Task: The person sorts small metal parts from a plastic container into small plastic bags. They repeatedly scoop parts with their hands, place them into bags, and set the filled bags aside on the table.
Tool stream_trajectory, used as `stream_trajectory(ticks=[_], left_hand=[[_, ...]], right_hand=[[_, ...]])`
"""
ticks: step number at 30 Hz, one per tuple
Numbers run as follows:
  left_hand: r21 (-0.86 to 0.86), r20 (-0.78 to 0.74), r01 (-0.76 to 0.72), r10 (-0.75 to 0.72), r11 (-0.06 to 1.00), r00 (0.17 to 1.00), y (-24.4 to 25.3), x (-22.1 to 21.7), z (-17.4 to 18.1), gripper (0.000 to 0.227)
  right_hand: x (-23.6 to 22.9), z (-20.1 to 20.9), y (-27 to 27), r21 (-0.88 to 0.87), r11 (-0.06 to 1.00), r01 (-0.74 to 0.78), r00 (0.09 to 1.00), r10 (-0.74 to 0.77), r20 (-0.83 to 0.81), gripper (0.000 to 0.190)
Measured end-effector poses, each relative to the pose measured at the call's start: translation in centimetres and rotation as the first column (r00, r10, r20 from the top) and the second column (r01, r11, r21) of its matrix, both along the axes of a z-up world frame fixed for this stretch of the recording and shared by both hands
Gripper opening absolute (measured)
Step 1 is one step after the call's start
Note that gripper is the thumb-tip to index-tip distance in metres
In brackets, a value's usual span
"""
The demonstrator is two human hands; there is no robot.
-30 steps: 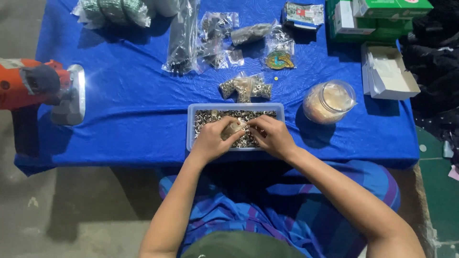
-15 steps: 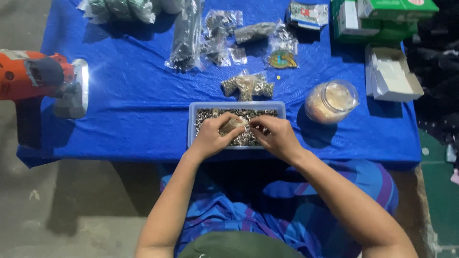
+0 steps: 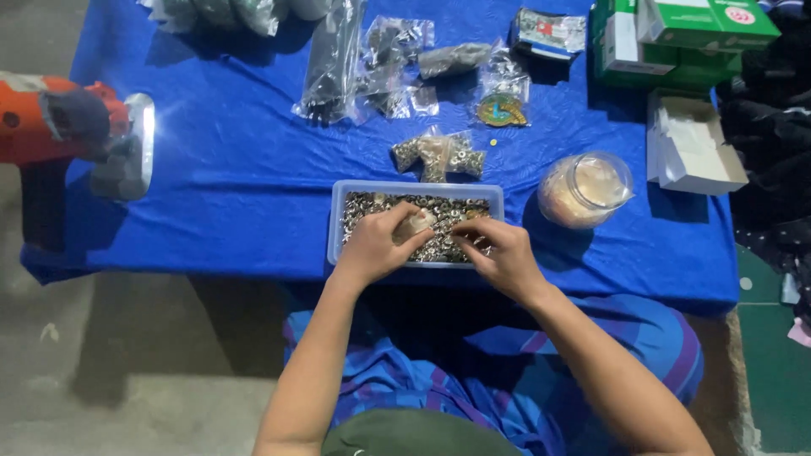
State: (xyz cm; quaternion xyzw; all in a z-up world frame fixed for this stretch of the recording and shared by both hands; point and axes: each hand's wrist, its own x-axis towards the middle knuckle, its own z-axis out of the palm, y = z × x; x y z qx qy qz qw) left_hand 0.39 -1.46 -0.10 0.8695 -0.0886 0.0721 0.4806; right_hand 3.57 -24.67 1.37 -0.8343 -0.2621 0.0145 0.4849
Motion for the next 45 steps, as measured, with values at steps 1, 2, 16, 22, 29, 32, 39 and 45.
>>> stream_trajectory(ticks=[1,2,16,22,29,32,39,45], left_hand=[[0.025,0.013,0.005,-0.005,1.000,1.000,-0.2,-0.1,-0.1,0.029],[0.027,0.007,0.006,-0.006,1.000,1.000,-0.1,-0.4,-0.3,0.029],[0.100,0.135,0.008,-0.021,0.995,0.991,-0.2,-0.5,-1.7,0.033],[0.109,0.159,0.018,-0.035,0.994,0.987,-0.2,-0.5,-1.7,0.035],[0.116,0.165,0.031,-0.050,0.993,0.985,-0.1,0.0,-2.2,0.038],[0.119,0.161,0.025,-0.044,0.993,0.986,-0.2,-0.3,-2.6,0.040],[0.169,0.203,0.010,-0.045,0.986,0.978,-0.5,-0.4,-3.2,0.048],[0.178,0.210,0.021,-0.058,0.984,0.976,-0.6,-0.4,-2.2,0.047]], right_hand=[[-0.3,0.0,-0.1,-0.001,1.000,0.009,1.000,-0.009,0.006,0.021],[-0.5,0.1,0.0,0.002,1.000,0.011,1.000,-0.011,0.000,0.021],[0.5,-0.9,0.3,0.025,0.998,0.059,0.996,-0.061,0.069,0.012],[-0.1,-0.3,0.0,0.145,0.986,0.077,0.997,-0.081,0.021,0.014],[0.3,0.7,1.4,0.269,0.962,0.044,0.997,-0.060,0.050,0.016],[-0.3,0.6,2.2,0.258,0.966,0.003,0.997,-0.022,0.067,0.015],[-0.3,0.8,2.7,0.263,0.964,-0.043,0.996,0.022,0.082,0.014],[-0.3,0.0,2.4,0.245,0.969,-0.038,0.999,0.032,0.028,0.015]])
